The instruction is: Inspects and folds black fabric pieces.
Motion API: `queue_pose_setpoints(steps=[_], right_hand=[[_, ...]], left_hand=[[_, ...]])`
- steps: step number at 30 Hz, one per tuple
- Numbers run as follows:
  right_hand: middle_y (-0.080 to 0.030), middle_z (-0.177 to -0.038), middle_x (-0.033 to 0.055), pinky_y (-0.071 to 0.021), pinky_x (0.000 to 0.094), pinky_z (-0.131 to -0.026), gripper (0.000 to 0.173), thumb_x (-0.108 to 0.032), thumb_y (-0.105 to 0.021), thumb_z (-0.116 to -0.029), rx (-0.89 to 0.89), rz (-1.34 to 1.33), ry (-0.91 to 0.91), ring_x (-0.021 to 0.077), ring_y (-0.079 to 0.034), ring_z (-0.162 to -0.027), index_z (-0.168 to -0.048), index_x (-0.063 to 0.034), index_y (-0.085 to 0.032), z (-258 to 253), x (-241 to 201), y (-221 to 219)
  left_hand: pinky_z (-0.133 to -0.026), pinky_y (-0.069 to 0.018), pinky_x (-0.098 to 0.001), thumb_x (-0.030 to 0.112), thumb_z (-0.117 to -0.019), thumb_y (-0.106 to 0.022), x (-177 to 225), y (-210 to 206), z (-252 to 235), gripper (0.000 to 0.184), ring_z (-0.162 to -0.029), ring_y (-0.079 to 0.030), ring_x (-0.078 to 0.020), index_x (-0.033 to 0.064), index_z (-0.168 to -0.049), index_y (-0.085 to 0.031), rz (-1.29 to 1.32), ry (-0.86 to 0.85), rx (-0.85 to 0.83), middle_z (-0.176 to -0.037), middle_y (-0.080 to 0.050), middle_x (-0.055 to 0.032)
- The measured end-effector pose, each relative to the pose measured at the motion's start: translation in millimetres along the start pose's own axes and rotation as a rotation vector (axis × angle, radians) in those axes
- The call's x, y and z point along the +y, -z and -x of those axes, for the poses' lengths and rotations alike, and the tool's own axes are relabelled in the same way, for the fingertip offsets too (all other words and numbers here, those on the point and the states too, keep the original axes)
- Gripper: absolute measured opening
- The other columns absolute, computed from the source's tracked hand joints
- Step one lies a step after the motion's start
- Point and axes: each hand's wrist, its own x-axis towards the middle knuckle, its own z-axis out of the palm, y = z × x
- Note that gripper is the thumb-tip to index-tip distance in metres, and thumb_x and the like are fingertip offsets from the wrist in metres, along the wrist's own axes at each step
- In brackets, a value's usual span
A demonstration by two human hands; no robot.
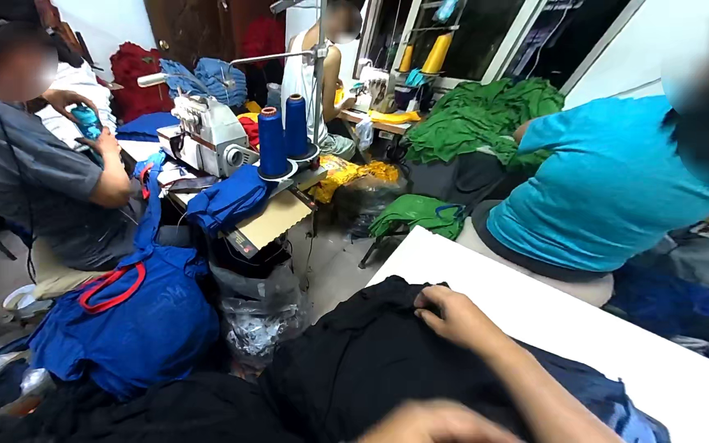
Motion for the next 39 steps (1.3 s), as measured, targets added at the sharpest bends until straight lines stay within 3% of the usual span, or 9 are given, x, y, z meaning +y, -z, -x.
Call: queue_pose_setpoints(steps=[3, 5, 7, 14, 18, 24, 30, 35, 39], right_hand=[[-0.071, -0.103, 0.0161, -0.056, 0.0541, -0.092, 0.012, -0.011, -0.067, -0.0974, 0.098, -0.04, -0.05, 0.0312, -0.069, -0.1, -0.103, -0.0012, -0.073, 11, 5, -15], [-0.071, -0.104, 0.015, -0.0564, 0.0526, -0.092, 0.013, -0.009, -0.064, -0.0989, 0.164, -0.031, -0.055, 0.0298, -0.07, -0.101, -0.103, -0.0016, -0.073, 13, 9, -25], [-0.072, -0.105, 0.0163, -0.0566, 0.0524, -0.093, 0.012, -0.005, -0.066, -0.0969, 0.191, -0.026, -0.08, 0.0307, -0.07, -0.101, -0.105, 0.0003, -0.073, 11, 9, -30], [-0.07, -0.105, 0.0165, -0.0551, 0.0515, -0.093, 0.016, -0.012, -0.066, -0.0998, 0.178, -0.098, -0.162, 0.0311, -0.068, -0.101, -0.107, -0.0006, -0.074, 7, 5, -27], [-0.071, -0.103, 0.0168, -0.0561, 0.0511, -0.092, 0.012, -0.007, -0.067, -0.0977, 0.199, -0.064, -0.125, 0.0316, -0.069, -0.099, -0.105, 0.0005, -0.074, 7, 8, -31], [-0.07, -0.103, 0.0201, -0.0564, 0.0552, -0.089, 0.011, -0.002, -0.064, -0.0957, 0.236, -0.034, -0.118, 0.0353, -0.069, -0.099, -0.102, 0.0035, -0.071, 6, 0, -28], [-0.072, -0.098, 0.0188, -0.0571, 0.0567, -0.082, 0.013, -0.002, -0.061, -0.0976, 0.25, -0.1, -0.205, 0.0345, -0.071, -0.09, -0.105, 0.0026, -0.07, 14, -17, -9], [-0.071, -0.103, 0.0206, -0.0559, 0.0553, -0.092, 0.013, -0.001, -0.066, -0.0956, 0.166, 0.006, -0.141, 0.0361, -0.07, -0.101, -0.105, 0.0033, -0.074, 22, -20, -2], [-0.07, -0.1, 0.0199, -0.057, 0.0541, -0.089, 0.012, -0.001, -0.068, -0.0941, 0.178, 0.039, -0.134, 0.0352, -0.07, -0.097, -0.103, 0.0032, -0.074, 31, -24, 8]], left_hand=[[-0.101, -0.0496, -0.0474, 0.032, -0.1027, -0.057, -17, 66, -2, 0.032, -0.117, -0.064, -0.0187, 0.0146, -0.127, -0.071, -0.739, 0.416, 0.438, -0.123, -0.071, -0.0027], [-0.106, -0.0413, -0.0612, 0.04, -0.104, -0.051, -40, 94, 6, 0.041, -0.124, -0.061, -0.0287, 0.0182, -0.136, -0.066, -1.054, 0.683, 0.466, -0.13, -0.068, -0.0056], [-0.107, -0.0392, -0.0622, 0.039, -0.1054, -0.049, -49, 107, 12, 0.04, -0.126, -0.06, -0.0309, 0.0171, -0.134, -0.067, -1.053, 0.803, 0.446, -0.129, -0.068, -0.0081], [-0.096, -0.0524, -0.0512, 0.037, -0.1034, -0.056, -46, 121, 11, 0.033, -0.101, -0.069, -0.0249, 0.0112, -0.118, -0.072, -0.919, 0.854, 0.485, -0.106, -0.073, -0.0084], [-0.102, -0.0402, -0.0556, 0.038, -0.1005, -0.061, -37, 115, 10, 0.031, -0.101, -0.069, -0.0191, 0.0162, -0.119, -0.072, -1.007, 0.94, 0.462, -0.103, -0.076, -0.0011], [-0.105, -0.0389, -0.0547, 0.032, -0.1009, -0.061, -32, 115, 5, 0.024, -0.107, -0.067, -0.0185, 0.0172, -0.115, -0.074, -1.021, 0.947, 0.418, -0.108, -0.074, -0.0013], [-0.102, -0.0493, -0.0515, 0.022, -0.1028, -0.058, -23, 111, -2, 0.024, -0.111, -0.067, -0.0264, 0.008, -0.118, -0.07, -0.962, 0.945, 0.423, -0.113, -0.072, -0.0108], [-0.106, -0.04, -0.0551, 0.03, -0.1041, -0.055, -13, 107, -6, 0.028, -0.116, -0.065, -0.024, 0.0135, -0.118, -0.073, -1.074, 1.046, 0.312, -0.119, -0.071, -0.0074], [-0.1, -0.0519, -0.0475, 0.021, -0.1026, -0.058, -11, 106, -5, 0.023, -0.109, -0.068, -0.0264, 0.0067, -0.115, -0.071, -0.954, 0.932, 0.4, -0.112, -0.071, -0.0126]])
